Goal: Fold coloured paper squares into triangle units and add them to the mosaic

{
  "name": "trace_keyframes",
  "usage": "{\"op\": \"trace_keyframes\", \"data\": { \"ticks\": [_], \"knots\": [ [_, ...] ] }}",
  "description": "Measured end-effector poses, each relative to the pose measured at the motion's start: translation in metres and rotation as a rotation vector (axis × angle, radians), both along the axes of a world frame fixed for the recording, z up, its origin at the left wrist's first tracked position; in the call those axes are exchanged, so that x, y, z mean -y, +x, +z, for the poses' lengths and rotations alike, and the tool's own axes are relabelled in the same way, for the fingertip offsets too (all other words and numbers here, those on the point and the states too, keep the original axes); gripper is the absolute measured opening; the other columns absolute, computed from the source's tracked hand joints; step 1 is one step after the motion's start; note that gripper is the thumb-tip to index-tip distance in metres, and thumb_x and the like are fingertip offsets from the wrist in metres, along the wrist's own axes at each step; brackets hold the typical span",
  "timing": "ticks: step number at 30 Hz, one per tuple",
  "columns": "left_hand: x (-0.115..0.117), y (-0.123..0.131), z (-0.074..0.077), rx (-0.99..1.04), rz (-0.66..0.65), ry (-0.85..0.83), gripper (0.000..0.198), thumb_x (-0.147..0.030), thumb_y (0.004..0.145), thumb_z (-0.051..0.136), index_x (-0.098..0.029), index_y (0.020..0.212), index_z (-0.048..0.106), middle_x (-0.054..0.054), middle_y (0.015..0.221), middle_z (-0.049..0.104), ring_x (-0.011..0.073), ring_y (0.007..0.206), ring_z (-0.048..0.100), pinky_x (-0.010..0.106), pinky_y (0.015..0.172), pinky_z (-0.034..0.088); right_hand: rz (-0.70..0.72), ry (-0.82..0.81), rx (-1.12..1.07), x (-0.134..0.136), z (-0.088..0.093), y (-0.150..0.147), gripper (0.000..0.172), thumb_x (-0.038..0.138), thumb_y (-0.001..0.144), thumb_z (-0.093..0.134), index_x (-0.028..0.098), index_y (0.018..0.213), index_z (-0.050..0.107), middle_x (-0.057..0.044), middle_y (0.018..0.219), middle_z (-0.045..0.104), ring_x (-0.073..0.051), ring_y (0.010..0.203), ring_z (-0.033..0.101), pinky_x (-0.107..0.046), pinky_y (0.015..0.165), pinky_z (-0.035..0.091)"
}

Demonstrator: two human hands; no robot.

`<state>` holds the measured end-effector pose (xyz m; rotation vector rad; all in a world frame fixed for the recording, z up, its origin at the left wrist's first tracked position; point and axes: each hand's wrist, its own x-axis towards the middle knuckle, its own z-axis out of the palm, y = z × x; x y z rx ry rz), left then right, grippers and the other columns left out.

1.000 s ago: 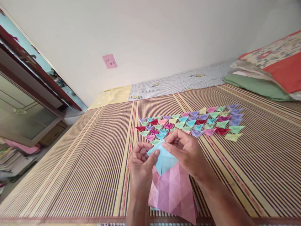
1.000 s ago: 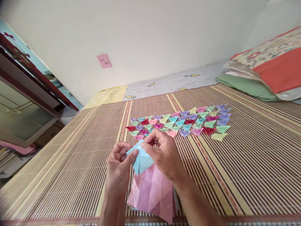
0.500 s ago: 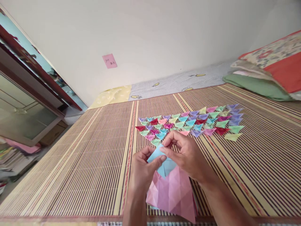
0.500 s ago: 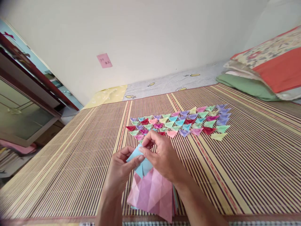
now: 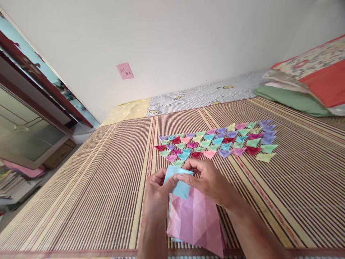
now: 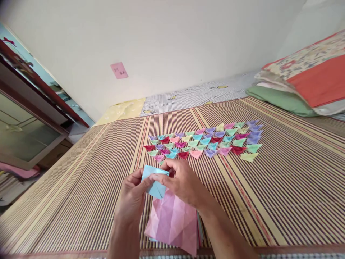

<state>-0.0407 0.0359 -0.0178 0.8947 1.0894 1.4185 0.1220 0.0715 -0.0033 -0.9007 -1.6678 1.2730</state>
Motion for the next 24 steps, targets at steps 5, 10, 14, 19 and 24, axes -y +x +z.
{"op": "trace_keyframes", "data": {
  "ticks": [5, 10, 14, 19, 24],
  "knots": [
    [0.000, 0.001, -0.001, 0.054, 0.032, 0.014, 0.027, -0.036, 0.067, 0.093, -0.016, 0.072, 0.077, 0.002, 0.066, 0.072, 0.0113, 0.057, 0.058, 0.023, 0.057, 0.049, -0.017, -0.058, -0.055, 0.001, -0.001, -0.003, 0.031, 0.043, 0.087, 0.072, 0.018, 0.072, 0.062, 0.003, 0.066, 0.053, -0.013, 0.061, 0.045, -0.028, 0.056, 0.035],
    [0.001, 0.003, -0.004, 0.020, 0.064, 0.040, 0.025, -0.035, 0.072, 0.090, -0.016, 0.073, 0.075, 0.002, 0.068, 0.071, 0.0116, 0.058, 0.059, 0.023, 0.058, 0.049, -0.049, -0.016, -0.077, 0.004, -0.001, -0.004, 0.026, 0.038, 0.088, 0.068, 0.018, 0.073, 0.063, 0.002, 0.066, 0.054, -0.014, 0.061, 0.048, -0.028, 0.056, 0.037],
    [0.000, 0.001, -0.005, -0.005, 0.116, 0.092, 0.026, -0.036, 0.073, 0.090, -0.016, 0.070, 0.072, 0.000, 0.063, 0.064, 0.0104, 0.056, 0.055, 0.022, 0.057, 0.047, -0.051, 0.019, -0.080, -0.001, 0.000, 0.006, 0.023, 0.034, 0.091, 0.064, 0.018, 0.074, 0.066, 0.000, 0.069, 0.060, -0.015, 0.066, 0.055, -0.029, 0.061, 0.042],
    [-0.001, -0.003, -0.005, -0.085, 0.119, 0.078, 0.028, -0.039, 0.073, 0.089, -0.016, 0.071, 0.073, 0.001, 0.064, 0.064, 0.0111, 0.056, 0.055, 0.022, 0.054, 0.046, -0.175, 0.131, -0.018, -0.006, 0.004, 0.025, 0.023, 0.032, 0.097, 0.061, 0.019, 0.080, 0.070, -0.001, 0.076, 0.066, -0.017, 0.075, 0.060, -0.031, 0.072, 0.045],
    [0.003, -0.001, -0.005, -0.207, 0.036, 0.093, 0.028, -0.039, 0.079, 0.086, -0.015, 0.073, 0.072, -0.001, 0.062, 0.058, 0.0091, 0.053, 0.047, 0.022, 0.051, 0.039, 0.033, 0.030, -0.002, -0.001, 0.002, 0.013, 0.020, 0.037, 0.089, 0.076, 0.020, 0.085, 0.069, 0.000, 0.080, 0.066, -0.016, 0.075, 0.059, -0.029, 0.068, 0.044]
  ]
}}
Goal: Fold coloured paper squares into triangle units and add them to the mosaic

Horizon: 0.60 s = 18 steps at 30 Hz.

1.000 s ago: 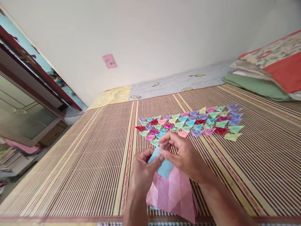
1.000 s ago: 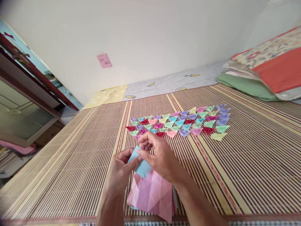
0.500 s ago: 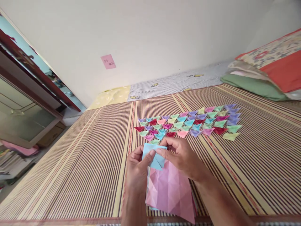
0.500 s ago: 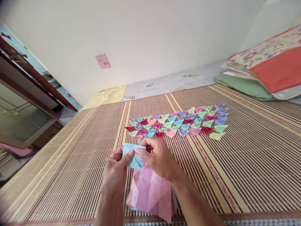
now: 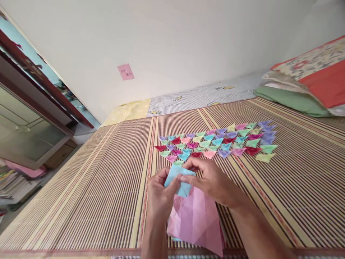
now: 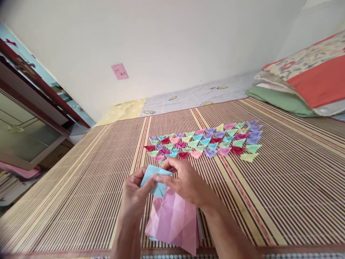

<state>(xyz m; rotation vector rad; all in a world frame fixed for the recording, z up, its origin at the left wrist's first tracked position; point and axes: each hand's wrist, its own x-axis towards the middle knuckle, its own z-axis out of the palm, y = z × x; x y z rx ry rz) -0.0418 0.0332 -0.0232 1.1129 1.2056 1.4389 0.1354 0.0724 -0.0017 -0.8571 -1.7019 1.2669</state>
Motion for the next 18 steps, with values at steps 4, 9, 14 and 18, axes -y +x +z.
{"op": "trace_keyframes", "data": {
  "ticks": [4, 9, 14, 18],
  "knots": [
    [0.003, 0.000, 0.001, -0.024, -0.053, 0.019, 0.028, -0.039, 0.082, 0.084, -0.016, 0.074, 0.071, -0.001, 0.064, 0.057, 0.0096, 0.056, 0.047, 0.022, 0.052, 0.038, 0.071, -0.051, -0.014, 0.000, -0.002, -0.008, 0.031, 0.041, 0.090, 0.074, 0.019, 0.072, 0.062, 0.003, 0.068, 0.057, -0.013, 0.064, 0.050, -0.027, 0.059, 0.038],
    [0.004, 0.003, 0.004, -0.085, -0.115, 0.018, 0.031, -0.040, 0.083, 0.083, -0.016, 0.071, 0.067, -0.002, 0.065, 0.052, 0.0101, 0.057, 0.043, 0.024, 0.052, 0.035, 0.004, 0.042, -0.062, 0.001, 0.002, -0.008, 0.014, 0.032, 0.089, 0.075, 0.019, 0.086, 0.071, 0.001, 0.078, 0.066, -0.014, 0.071, 0.057, -0.027, 0.066, 0.043],
    [0.001, 0.008, 0.000, -0.080, -0.048, -0.020, 0.035, -0.038, 0.077, 0.087, -0.016, 0.064, 0.064, -0.003, 0.058, 0.049, 0.0098, 0.054, 0.041, 0.023, 0.050, 0.034, -0.155, 0.175, -0.045, 0.006, 0.000, -0.021, 0.020, 0.022, 0.095, 0.063, 0.020, 0.075, 0.060, 0.005, 0.067, 0.054, -0.012, 0.063, 0.050, -0.025, 0.059, 0.038],
    [-0.001, 0.008, -0.003, -0.003, 0.019, -0.029, 0.030, -0.038, 0.075, 0.089, -0.016, 0.067, 0.070, -0.002, 0.058, 0.054, 0.0102, 0.054, 0.045, 0.024, 0.052, 0.037, -0.290, 0.233, -0.041, 0.008, -0.004, -0.027, 0.020, 0.023, 0.098, 0.059, 0.020, 0.078, 0.059, 0.005, 0.066, 0.054, -0.011, 0.059, 0.049, -0.025, 0.056, 0.037]
  ]
}}
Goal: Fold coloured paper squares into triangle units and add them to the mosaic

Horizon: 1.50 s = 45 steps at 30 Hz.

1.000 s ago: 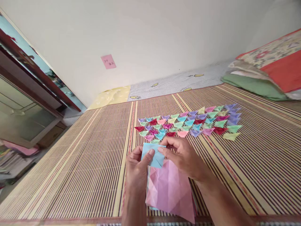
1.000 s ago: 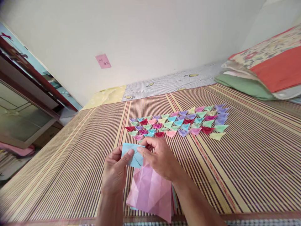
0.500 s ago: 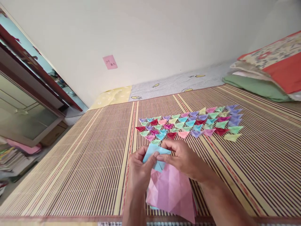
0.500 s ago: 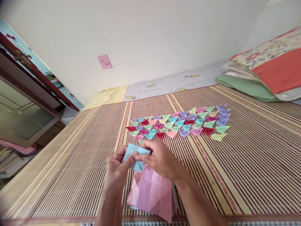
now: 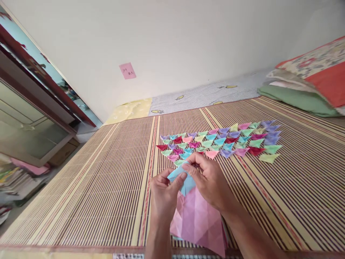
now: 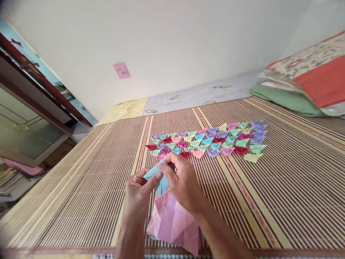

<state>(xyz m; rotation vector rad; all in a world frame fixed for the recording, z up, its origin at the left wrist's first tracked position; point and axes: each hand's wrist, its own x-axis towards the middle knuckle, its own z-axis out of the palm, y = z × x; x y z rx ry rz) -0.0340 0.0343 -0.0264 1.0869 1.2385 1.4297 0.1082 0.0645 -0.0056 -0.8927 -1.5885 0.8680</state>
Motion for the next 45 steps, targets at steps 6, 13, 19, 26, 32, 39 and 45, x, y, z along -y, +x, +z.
{"op": "trace_keyframes", "data": {
  "ticks": [6, 13, 19, 26, 32, 39, 45],
  "knots": [
    [0.002, 0.002, 0.005, 0.013, 0.017, 0.060, 0.029, -0.040, 0.084, 0.081, -0.017, 0.069, 0.072, -0.001, 0.061, 0.055, 0.0112, 0.059, 0.046, 0.024, 0.058, 0.037, -0.068, 0.048, 0.009, 0.001, -0.002, 0.001, 0.020, 0.027, 0.100, 0.059, 0.020, 0.081, 0.060, 0.004, 0.068, 0.057, -0.012, 0.058, 0.050, -0.025, 0.056, 0.038],
    [0.005, 0.001, 0.011, 0.009, 0.063, 0.115, 0.029, -0.039, 0.087, 0.079, -0.018, 0.068, 0.073, 0.000, 0.065, 0.060, 0.0136, 0.064, 0.052, 0.026, 0.063, 0.042, -0.025, -0.027, 0.004, -0.004, -0.002, 0.008, 0.023, 0.032, 0.098, 0.059, 0.020, 0.078, 0.059, 0.005, 0.063, 0.051, -0.012, 0.054, 0.045, -0.025, 0.051, 0.034],
    [0.004, -0.012, 0.008, 0.029, 0.035, 0.127, 0.032, -0.042, 0.091, 0.075, -0.019, 0.069, 0.071, 0.001, 0.067, 0.064, 0.0139, 0.066, 0.056, 0.025, 0.068, 0.047, 0.032, -0.113, -0.047, -0.010, -0.001, 0.015, 0.025, 0.036, 0.095, 0.061, 0.021, 0.076, 0.058, 0.005, 0.062, 0.049, -0.012, 0.054, 0.043, -0.025, 0.049, 0.033],
    [0.003, -0.016, 0.015, 0.095, -0.077, 0.053, 0.031, -0.047, 0.077, 0.087, -0.018, 0.089, 0.080, 0.005, 0.081, 0.074, 0.0165, 0.074, 0.064, 0.026, 0.071, 0.052, 0.104, -0.138, -0.048, -0.009, 0.001, 0.016, 0.025, 0.037, 0.094, 0.063, 0.020, 0.076, 0.059, 0.003, 0.064, 0.052, -0.012, 0.056, 0.045, -0.025, 0.050, 0.034],
    [0.005, -0.002, 0.016, 0.065, -0.150, -0.105, 0.029, -0.031, 0.067, 0.094, -0.014, 0.065, 0.071, -0.002, 0.059, 0.057, 0.0097, 0.055, 0.048, 0.023, 0.055, 0.039, 0.229, -0.180, -0.027, -0.006, 0.002, 0.010, 0.025, 0.034, 0.094, 0.065, 0.020, 0.074, 0.057, 0.004, 0.065, 0.051, -0.012, 0.058, 0.046, -0.025, 0.052, 0.036],
    [0.007, -0.002, 0.011, 0.065, -0.211, -0.139, 0.031, -0.037, 0.072, 0.089, -0.013, 0.067, 0.070, -0.002, 0.059, 0.055, 0.0090, 0.053, 0.045, 0.023, 0.053, 0.035, 0.217, -0.164, 0.008, -0.003, 0.002, 0.012, 0.033, 0.037, 0.099, 0.058, 0.020, 0.071, 0.055, 0.004, 0.064, 0.047, -0.012, 0.060, 0.043, -0.026, 0.054, 0.034],
    [0.005, 0.000, 0.004, 0.122, -0.278, -0.154, 0.030, -0.038, 0.070, 0.092, -0.013, 0.072, 0.075, 0.002, 0.063, 0.063, 0.0116, 0.056, 0.053, 0.025, 0.057, 0.043, 0.266, -0.170, 0.053, -0.005, 0.003, 0.016, 0.032, 0.038, 0.098, 0.060, 0.019, 0.072, 0.057, 0.003, 0.065, 0.050, -0.012, 0.059, 0.045, -0.026, 0.054, 0.034]
  ]
}}
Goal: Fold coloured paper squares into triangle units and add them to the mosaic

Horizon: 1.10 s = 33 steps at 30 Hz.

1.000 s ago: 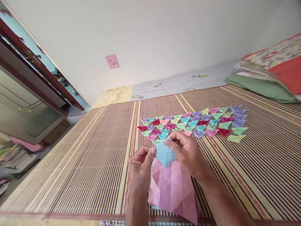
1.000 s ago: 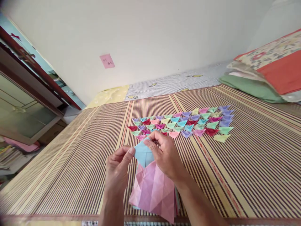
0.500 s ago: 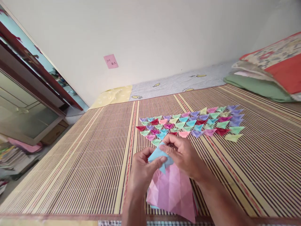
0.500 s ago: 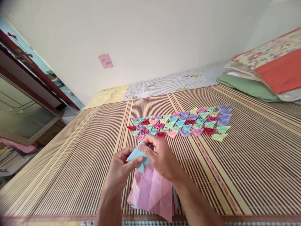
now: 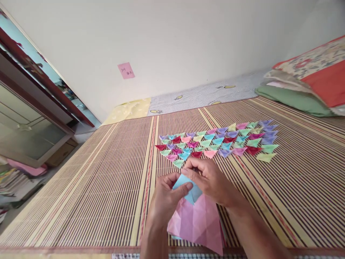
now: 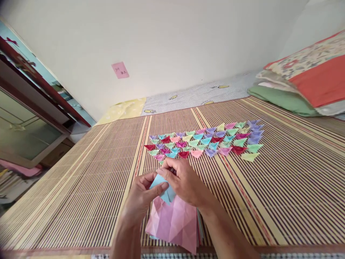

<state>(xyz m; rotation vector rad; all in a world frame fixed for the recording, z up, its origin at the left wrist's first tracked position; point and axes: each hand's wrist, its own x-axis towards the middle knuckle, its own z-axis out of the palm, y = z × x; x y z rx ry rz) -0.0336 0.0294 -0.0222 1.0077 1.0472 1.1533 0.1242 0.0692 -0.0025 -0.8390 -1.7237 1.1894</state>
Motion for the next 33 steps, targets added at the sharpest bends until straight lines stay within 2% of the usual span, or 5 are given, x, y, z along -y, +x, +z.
{"op": "trace_keyframes", "data": {
  "ticks": [10, 15, 25, 30, 33],
  "knots": [
    [-0.005, 0.001, 0.000, 0.137, 0.227, 0.072, 0.020, -0.032, 0.075, 0.089, -0.016, 0.082, 0.081, 0.004, 0.074, 0.073, 0.0138, 0.065, 0.062, 0.026, 0.064, 0.052, 0.029, -0.151, -0.057, -0.007, -0.005, 0.006, 0.029, 0.043, 0.085, 0.076, 0.018, 0.077, 0.063, 0.003, 0.069, 0.052, -0.013, 0.063, 0.045, -0.026, 0.056, 0.035],
    [-0.004, 0.000, 0.000, 0.197, 0.153, 0.039, 0.024, -0.032, 0.073, 0.090, -0.015, 0.088, 0.081, 0.005, 0.076, 0.073, 0.0160, 0.067, 0.064, 0.030, 0.068, 0.054, 0.005, -0.156, -0.113, -0.005, -0.003, 0.003, 0.028, 0.040, 0.086, 0.074, 0.019, 0.074, 0.061, 0.004, 0.066, 0.049, -0.013, 0.061, 0.045, -0.026, 0.055, 0.036],
    [0.000, 0.002, 0.004, 0.072, -0.015, 0.045, 0.031, -0.030, 0.073, 0.089, -0.016, 0.060, 0.064, -0.002, 0.060, 0.053, 0.0100, 0.056, 0.046, 0.023, 0.056, 0.038, -0.098, -0.027, -0.064, -0.005, 0.003, 0.015, 0.027, 0.038, 0.094, 0.065, 0.019, 0.074, 0.065, 0.001, 0.067, 0.058, -0.014, 0.060, 0.051, -0.026, 0.054, 0.040],
    [-0.006, 0.006, -0.001, 0.330, 0.278, 0.042, 0.017, -0.026, 0.072, 0.091, -0.018, 0.075, 0.076, 0.000, 0.072, 0.069, 0.0125, 0.070, 0.062, 0.023, 0.069, 0.049, -0.328, -0.039, -0.242, -0.014, -0.003, 0.025, 0.030, 0.050, 0.095, 0.067, 0.020, 0.097, 0.072, -0.005, 0.090, 0.074, -0.019, 0.085, 0.068, -0.033, 0.081, 0.054],
    [-0.011, 0.008, 0.000, 0.515, 0.431, 0.022, 0.024, -0.024, 0.064, 0.096, -0.019, 0.081, 0.078, 0.001, 0.080, 0.075, 0.0125, 0.075, 0.067, 0.021, 0.071, 0.052, -0.219, -0.154, -0.257, -0.015, -0.005, 0.018, 0.040, 0.054, 0.086, 0.077, 0.020, 0.106, 0.072, -0.007, 0.097, 0.075, -0.021, 0.091, 0.070, -0.035, 0.085, 0.056]
  ]
}}
